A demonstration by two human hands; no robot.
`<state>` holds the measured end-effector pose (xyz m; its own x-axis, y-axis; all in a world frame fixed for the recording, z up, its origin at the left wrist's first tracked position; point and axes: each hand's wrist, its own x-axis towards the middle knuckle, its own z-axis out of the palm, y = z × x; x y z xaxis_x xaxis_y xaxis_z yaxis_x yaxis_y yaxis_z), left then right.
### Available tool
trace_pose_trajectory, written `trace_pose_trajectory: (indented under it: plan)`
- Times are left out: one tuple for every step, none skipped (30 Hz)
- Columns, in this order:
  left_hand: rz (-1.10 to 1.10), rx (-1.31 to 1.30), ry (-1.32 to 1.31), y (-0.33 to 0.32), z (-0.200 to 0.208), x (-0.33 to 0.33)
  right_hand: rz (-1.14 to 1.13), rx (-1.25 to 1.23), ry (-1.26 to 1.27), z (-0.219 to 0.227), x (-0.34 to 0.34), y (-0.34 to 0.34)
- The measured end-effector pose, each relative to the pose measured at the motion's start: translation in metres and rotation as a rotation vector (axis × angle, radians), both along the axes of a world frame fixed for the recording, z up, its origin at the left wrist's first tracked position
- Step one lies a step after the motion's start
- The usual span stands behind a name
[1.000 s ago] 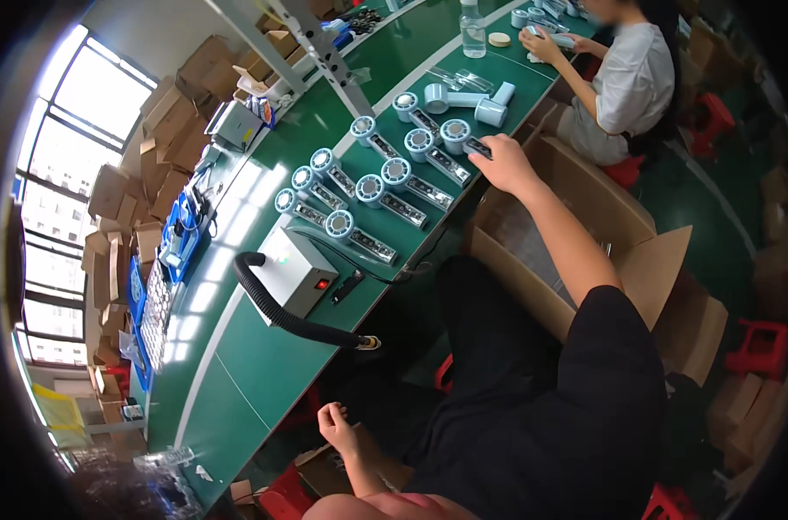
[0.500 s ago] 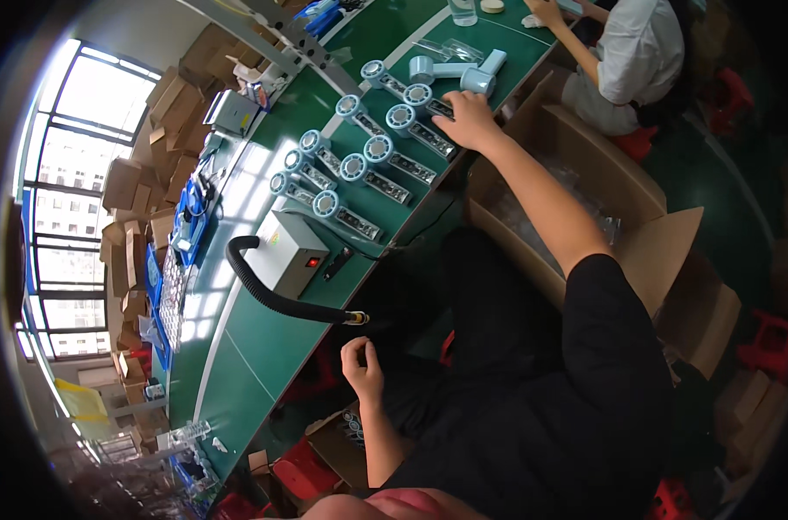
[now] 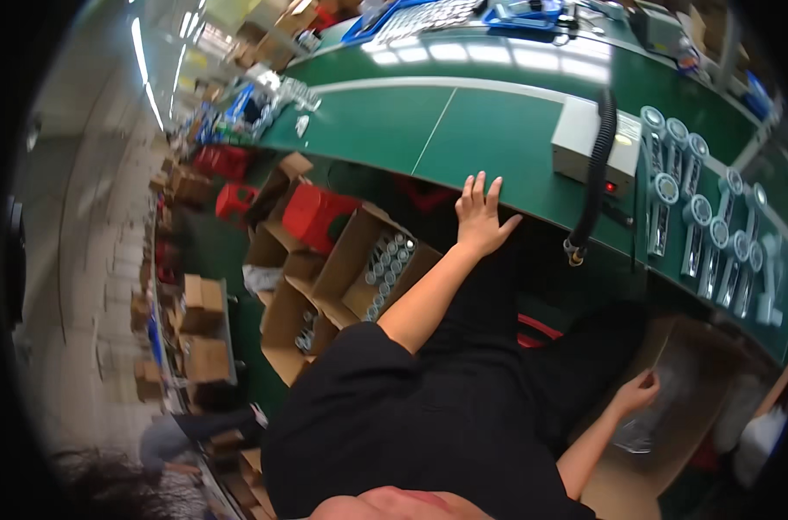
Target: Clean, inspect, and organize small handheld electric fans at an assembly line station.
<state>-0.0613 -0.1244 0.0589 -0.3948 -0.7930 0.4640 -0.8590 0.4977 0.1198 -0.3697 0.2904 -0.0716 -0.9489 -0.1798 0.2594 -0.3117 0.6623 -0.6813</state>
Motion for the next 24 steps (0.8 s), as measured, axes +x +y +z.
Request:
trace_pose_trajectory:
  plan:
    - [0.028, 0.032, 0.023, 0.001, -0.004, -0.002, 0.07, 0.089, 0.169, 0.005, 0.01, -0.004]
    - [0.063, 0.037, 0.051, 0.0, -0.006, 0.003, 0.129, 0.155, 0.25, 0.008, 0.02, -0.012]
    - [0.064, 0.055, 0.057, 0.001, -0.008, 0.008, 0.184, 0.218, 0.336, 0.012, 0.027, -0.018]
    - [0.062, 0.072, 0.064, 0.002, -0.007, 0.015, 0.214, 0.217, 0.369, 0.012, 0.022, -0.023]
    - [0.062, 0.087, 0.07, 0.003, -0.007, 0.023, 0.175, 0.161, 0.243, 0.011, 0.022, -0.027]
    - [0.037, 0.109, 0.083, 0.005, -0.01, 0.021, 0.114, 0.115, 0.12, 0.005, 0.015, -0.019]
    - [0.067, 0.113, 0.109, 0.009, -0.008, 0.03, 0.144, 0.119, 0.146, 0.005, 0.012, -0.02]
    - [0.059, 0.07, 0.168, 0.014, -0.008, 0.044, 0.133, 0.096, 0.13, 0.002, 0.008, -0.02]
    - [0.037, 0.025, 0.224, 0.015, -0.007, 0.055, 0.106, 0.072, 0.113, 0.0, 0.007, -0.02]
    - [0.009, -0.011, 0.273, 0.02, -0.008, 0.069, 0.074, 0.058, 0.088, -0.002, 0.008, -0.014]
    - [-0.018, -0.046, 0.32, 0.024, -0.01, 0.083, 0.04, 0.046, 0.06, -0.004, 0.008, -0.009]
    - [-0.015, -0.098, 0.554, 0.027, -0.008, 0.103, 0.049, 0.065, 0.065, -0.005, 0.011, -0.006]
    - [0.1, -0.15, 0.612, 0.035, -0.021, 0.133, 0.062, 0.108, 0.097, -0.004, 0.013, -0.008]
    - [0.344, 0.108, 0.61, 0.041, -0.052, 0.177, 0.086, 0.152, 0.129, -0.001, 0.014, -0.011]
    - [0.583, 0.37, 0.599, 0.051, -0.083, 0.221, 0.106, 0.196, 0.162, 0.003, 0.016, -0.012]
    - [0.778, 0.393, 0.916, 0.069, -0.107, 0.249, 0.119, 0.238, 0.201, 0.008, 0.015, -0.012]
    - [0.799, 0.316, 1.025, 0.092, -0.139, 0.295, 0.177, 0.233, 0.203, 0.011, 0.021, -0.02]
    - [0.99, 0.089, 0.82, 0.141, -0.186, 0.392, 0.325, 0.193, 0.163, 0.003, 0.046, -0.06]
    - [1.008, 0.391, 1.132, 0.153, -0.194, 0.398, 0.292, 0.213, 0.187, -0.003, 0.027, -0.043]
    - [1.011, 0.708, 1.432, 0.165, -0.202, 0.399, 0.252, 0.261, 0.187, -0.002, 0.006, -0.024]
    - [1.164, 0.893, 1.233, 0.163, -0.184, 0.398, 0.233, 0.302, 0.176, -0.005, -0.007, -0.008]
    - [1.176, 0.886, 1.241, 0.153, -0.183, 0.413, 0.168, 0.261, 0.117, -0.001, -0.001, -0.002]
    - [1.177, 0.76, 1.177, 0.15, -0.185, 0.426, 0.143, 0.276, 0.126, 0.002, 0.0, -0.002]
    - [1.175, 0.641, 1.11, 0.145, -0.189, 0.437, 0.132, 0.297, 0.128, 0.0, 0.006, -0.001]
